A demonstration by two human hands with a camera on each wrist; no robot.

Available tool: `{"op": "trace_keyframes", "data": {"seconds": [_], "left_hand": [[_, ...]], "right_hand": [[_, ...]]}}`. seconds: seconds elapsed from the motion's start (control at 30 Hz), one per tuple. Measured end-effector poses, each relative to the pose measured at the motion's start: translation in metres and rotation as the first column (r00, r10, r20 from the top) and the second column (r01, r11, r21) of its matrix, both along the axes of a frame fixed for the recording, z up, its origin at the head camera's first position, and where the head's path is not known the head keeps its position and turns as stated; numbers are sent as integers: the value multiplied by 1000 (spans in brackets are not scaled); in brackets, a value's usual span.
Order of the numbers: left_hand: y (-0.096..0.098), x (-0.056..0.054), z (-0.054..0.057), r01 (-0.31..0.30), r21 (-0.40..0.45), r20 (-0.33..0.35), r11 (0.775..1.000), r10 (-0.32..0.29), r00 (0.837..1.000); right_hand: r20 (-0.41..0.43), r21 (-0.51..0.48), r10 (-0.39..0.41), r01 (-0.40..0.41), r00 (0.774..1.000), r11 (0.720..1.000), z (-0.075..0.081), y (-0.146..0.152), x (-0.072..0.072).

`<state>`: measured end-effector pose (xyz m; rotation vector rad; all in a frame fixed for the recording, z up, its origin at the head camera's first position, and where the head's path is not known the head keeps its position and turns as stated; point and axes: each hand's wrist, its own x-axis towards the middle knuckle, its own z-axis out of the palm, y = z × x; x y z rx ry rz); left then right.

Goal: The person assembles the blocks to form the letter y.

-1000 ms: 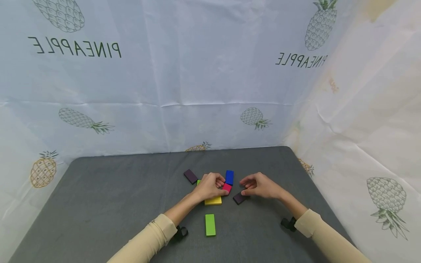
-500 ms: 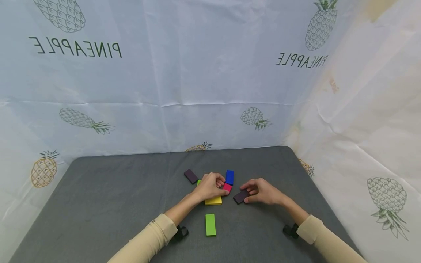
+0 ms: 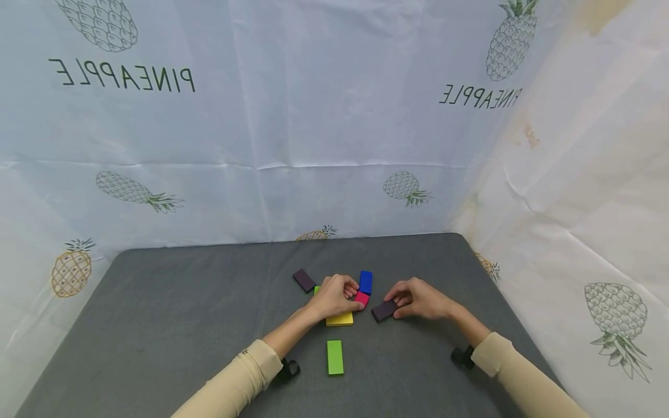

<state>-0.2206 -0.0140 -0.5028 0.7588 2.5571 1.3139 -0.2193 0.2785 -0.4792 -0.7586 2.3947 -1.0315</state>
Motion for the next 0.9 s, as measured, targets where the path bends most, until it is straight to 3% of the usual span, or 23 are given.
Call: {"op": "trace_keyframes", "data": {"seconds": [0.2, 0.47, 0.7, 0.9], "left_hand": [[0, 0, 0, -4, -5, 5, 1000, 4, 1000], [1, -1, 0, -3, -9, 4, 1000, 3, 1000], [1, 0, 0, -3, -9, 4, 1000, 3, 1000], [1, 1, 1, -2, -5, 15, 1000, 2, 1000]], "right_hand": [[-71, -7, -30, 30, 997, 1000, 11, 9, -20], [-146, 12, -132, 135, 980, 991, 19, 10, -53], [-162, 54, -205, 216, 965, 975, 15, -2, -77], [-156, 102, -208, 225, 966, 969, 8, -12, -92]]}}
